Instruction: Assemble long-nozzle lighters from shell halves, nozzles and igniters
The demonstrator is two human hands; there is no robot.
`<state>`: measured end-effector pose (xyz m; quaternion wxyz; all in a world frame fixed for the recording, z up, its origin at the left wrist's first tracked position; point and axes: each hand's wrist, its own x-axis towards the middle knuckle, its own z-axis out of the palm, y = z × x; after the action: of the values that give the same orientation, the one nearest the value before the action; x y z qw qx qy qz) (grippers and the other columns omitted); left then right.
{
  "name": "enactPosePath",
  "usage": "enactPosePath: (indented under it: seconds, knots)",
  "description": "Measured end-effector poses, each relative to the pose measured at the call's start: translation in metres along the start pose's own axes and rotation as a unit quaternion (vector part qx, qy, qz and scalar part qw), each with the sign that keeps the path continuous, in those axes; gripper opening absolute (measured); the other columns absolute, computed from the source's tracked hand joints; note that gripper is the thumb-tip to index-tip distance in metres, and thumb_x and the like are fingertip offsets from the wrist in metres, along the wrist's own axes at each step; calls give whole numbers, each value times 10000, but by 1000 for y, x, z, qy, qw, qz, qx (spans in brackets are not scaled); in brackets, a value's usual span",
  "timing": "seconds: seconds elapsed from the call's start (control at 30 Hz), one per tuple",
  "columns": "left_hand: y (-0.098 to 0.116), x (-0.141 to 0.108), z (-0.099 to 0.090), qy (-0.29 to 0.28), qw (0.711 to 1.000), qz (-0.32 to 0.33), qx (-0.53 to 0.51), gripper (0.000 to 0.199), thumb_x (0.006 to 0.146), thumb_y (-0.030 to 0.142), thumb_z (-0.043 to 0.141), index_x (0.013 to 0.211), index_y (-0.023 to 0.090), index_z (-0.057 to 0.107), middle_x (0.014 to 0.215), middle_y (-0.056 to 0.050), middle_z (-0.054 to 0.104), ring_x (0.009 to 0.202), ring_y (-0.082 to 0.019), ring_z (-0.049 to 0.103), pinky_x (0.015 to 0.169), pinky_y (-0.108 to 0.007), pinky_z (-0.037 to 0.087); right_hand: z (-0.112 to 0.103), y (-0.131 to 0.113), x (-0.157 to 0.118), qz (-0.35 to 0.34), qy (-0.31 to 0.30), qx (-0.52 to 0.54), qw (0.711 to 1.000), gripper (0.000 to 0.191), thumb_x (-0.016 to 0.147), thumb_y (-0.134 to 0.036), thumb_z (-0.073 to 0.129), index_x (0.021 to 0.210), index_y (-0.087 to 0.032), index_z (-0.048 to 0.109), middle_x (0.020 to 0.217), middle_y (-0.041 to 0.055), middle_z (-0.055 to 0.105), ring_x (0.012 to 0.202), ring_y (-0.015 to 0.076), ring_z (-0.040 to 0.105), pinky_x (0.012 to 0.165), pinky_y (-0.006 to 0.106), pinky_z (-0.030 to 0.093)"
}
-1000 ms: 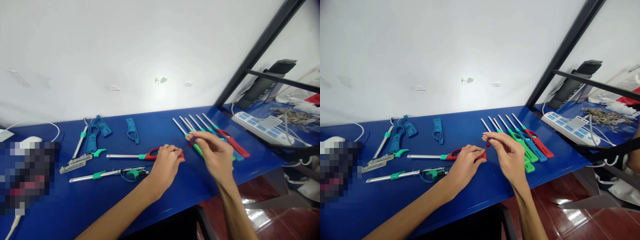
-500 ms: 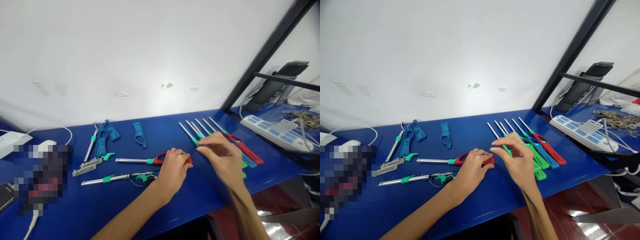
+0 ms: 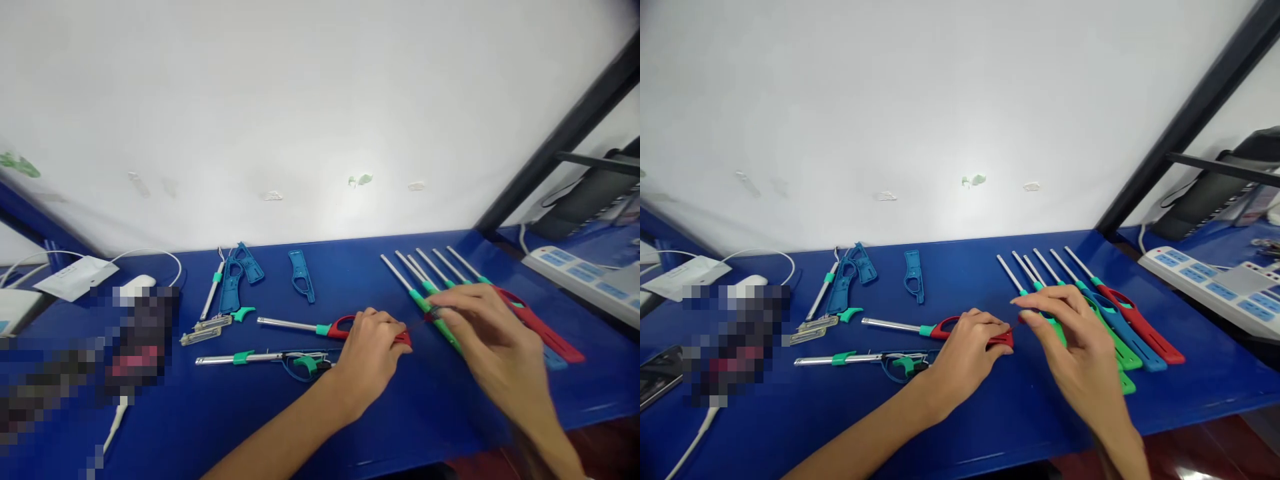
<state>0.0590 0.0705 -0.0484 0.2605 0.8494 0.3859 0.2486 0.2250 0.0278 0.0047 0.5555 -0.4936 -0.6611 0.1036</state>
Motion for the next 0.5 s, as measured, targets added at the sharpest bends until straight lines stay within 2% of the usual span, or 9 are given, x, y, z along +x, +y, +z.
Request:
enactPosePath:
  seconds: [0.07,0.1,0.23,0.27,0.37,0.43,0.5]
  knots:
    - [0,0,0,-2,1000,3,-2,259,928,313,767,1151,181,779,1161,-62,783,1083,-271,669,1023,-430,502,-6,-2,-1,12,-42,-32,999,193,1004,-282,625,1075,-330,797,1168,31,738,1092,242,689,916,387,560]
    - [0,0,0,-3,1000,4,-4,242,927,309,768,1134,183,783,1156,-61,784,1080,-268,671,1025,-425,501,-8,-2,-2,20,-49,-42,998,199,1012,-292,615,1085,-340,794,1166,17,753,1087,237,701,919,381,561]
    - [0,1,-1,-5,1000,1,-10,257,929,275,767,1164,172,772,1162,-74,779,1083,-273,668,1037,-436,493,-4,1,-4,22,3,-41,999,27,919,-317,760,946,-324,760,919,-6,733,855,215,689,772,374,551]
    - [0,1,-2,-6,1000,0,-11,261,930,268,765,1171,169,770,1165,-76,777,1086,-276,666,1039,-440,491,-2,2,-3,17,14,-40,999,54,896,-324,787,924,-317,742,895,-6,706,836,217,673,760,381,545]
    - [0,0,-2,-9,1000,3,-15,252,945,258,749,1181,171,766,1186,-75,769,1110,-278,656,1058,-442,475,2,1,-3,18,25,-51,998,61,955,-343,715,1005,-317,739,1034,21,711,985,248,685,862,427,559]
    - [0,0,-2,-12,1000,4,-16,243,951,255,743,1179,177,767,1198,-70,765,1121,-276,652,1072,-444,465,2,-2,-3,26,21,-62,998,175,1025,-338,603,1112,-325,755,1197,32,734,1145,274,682,987,470,546]
    - [1,0,-2,-14,1000,-1,-16,237,951,249,742,1176,181,767,1198,-66,765,1122,-277,651,1082,-453,459,2,-6,-4,54,17,-50,997,211,1033,-341,591,1143,-332,771,1252,25,752,1218,290,677,1054,489,531]
